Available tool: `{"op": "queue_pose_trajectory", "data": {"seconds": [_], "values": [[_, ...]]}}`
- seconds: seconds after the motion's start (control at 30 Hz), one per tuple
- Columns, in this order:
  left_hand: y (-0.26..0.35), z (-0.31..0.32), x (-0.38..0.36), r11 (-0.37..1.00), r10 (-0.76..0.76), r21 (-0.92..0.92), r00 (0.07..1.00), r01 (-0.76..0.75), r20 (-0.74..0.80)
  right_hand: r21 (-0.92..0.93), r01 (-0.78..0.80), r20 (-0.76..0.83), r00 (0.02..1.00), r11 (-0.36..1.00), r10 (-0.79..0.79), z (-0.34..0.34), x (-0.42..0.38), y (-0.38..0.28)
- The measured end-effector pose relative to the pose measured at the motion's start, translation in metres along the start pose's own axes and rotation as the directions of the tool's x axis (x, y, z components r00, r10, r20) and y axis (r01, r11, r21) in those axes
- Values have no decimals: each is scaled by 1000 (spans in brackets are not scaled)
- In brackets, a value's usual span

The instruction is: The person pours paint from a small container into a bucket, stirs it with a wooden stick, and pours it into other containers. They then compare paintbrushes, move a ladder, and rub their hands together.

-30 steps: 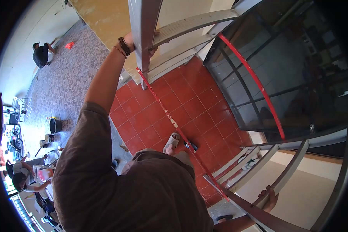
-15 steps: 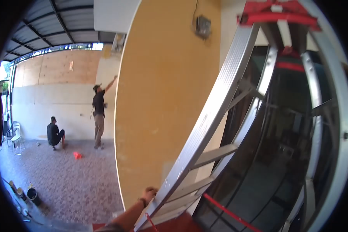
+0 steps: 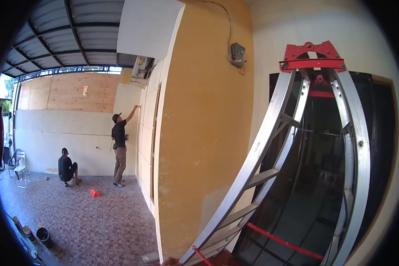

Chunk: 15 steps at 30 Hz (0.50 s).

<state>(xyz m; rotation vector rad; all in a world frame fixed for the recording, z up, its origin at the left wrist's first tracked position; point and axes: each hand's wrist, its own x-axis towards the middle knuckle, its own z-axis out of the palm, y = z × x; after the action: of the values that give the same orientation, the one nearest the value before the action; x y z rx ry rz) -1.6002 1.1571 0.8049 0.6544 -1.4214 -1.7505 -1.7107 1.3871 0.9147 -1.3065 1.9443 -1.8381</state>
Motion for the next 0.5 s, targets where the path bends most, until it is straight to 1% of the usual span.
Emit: {"op": "queue_pose_trajectory", "data": {"seconds": [0.03,0.07,0.1,0.13,0.17,0.23,0.33,0.4,0.43,0.47,0.5], "values": [[30,5,-17,996,-76,-49,996,78,42,33,146,5,989,989,-146,59,-3,66],[50,13,-29,973,-160,-166,987,160,15,165,-70,184,982,984,39,90,-24,63],[56,14,-44,929,-252,-282,968,240,-6,243,-243,311,936,939,162,111,-36,52],[61,12,-54,908,-265,-341,964,243,-19,303,-358,395,891,883,226,132,-39,49],[65,9,-64,901,-236,-383,971,205,-34,358,-439,447,855,824,261,150,-39,48],[72,8,-85,884,-159,-454,985,109,-72,460,-516,500,823,722,270,177,-23,38],[97,5,-126,849,-52,-528,989,-28,-137,546,-545,537,811,636,233,208,-9,17],[110,-4,-149,821,18,-554,977,-136,-213,548,-533,572,801,645,175,225,-27,1],[113,-15,-152,808,53,-556,964,-195,-261,546,-493,581,805,677,118,230,-44,-13],[24,-82,-121,886,172,-396,965,-240,-199,539,-452,595,801,711,58,234,-65,-26],[35,-101,-127,907,165,-341,953,-248,-253,520,-387,599,801,761,-3,235,-87,-40]]}}
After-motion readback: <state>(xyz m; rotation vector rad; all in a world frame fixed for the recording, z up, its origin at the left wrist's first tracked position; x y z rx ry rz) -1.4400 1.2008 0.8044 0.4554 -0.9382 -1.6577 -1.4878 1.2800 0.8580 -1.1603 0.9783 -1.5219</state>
